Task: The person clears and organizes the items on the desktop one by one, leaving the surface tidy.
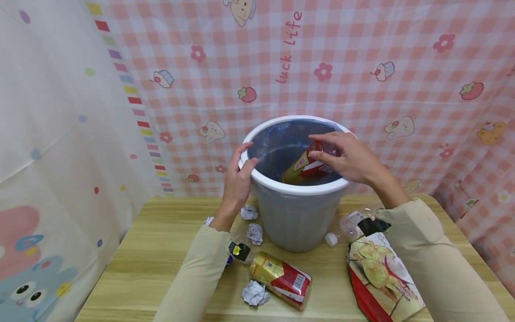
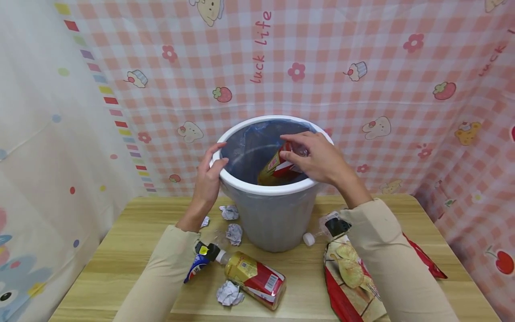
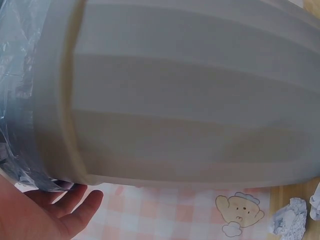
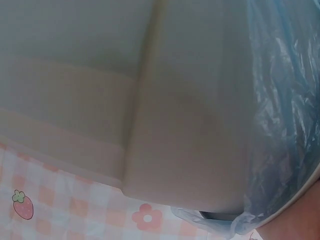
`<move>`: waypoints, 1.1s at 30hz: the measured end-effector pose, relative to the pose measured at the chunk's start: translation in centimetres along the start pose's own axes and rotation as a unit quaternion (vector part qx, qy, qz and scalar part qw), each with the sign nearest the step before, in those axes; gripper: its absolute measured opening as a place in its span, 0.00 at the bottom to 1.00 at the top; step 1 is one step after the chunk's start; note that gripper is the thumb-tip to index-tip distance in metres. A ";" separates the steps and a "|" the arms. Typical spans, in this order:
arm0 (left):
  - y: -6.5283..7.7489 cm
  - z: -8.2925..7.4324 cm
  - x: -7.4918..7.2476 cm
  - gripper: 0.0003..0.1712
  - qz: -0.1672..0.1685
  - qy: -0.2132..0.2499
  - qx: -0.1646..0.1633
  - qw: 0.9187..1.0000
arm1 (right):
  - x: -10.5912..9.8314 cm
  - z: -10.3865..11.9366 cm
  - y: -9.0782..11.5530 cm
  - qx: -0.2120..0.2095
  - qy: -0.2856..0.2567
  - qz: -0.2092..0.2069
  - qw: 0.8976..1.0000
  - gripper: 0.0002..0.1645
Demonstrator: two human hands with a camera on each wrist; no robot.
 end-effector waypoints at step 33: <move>0.1 0.2 0.1 0.25 0.002 -0.003 0.003 1.000 | 0.5 0.0 0.3 0.044 0.047 0.063 0.996 0.36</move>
Point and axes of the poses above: each hand's wrist, its own y-axis away from the middle knuckle, its own x-axis out of the palm, z = x × y, the point moved 5 cm from there along -y, towards the middle knuckle, and after that the axes turned 12 degrees about -z, right-handed, at the moved point
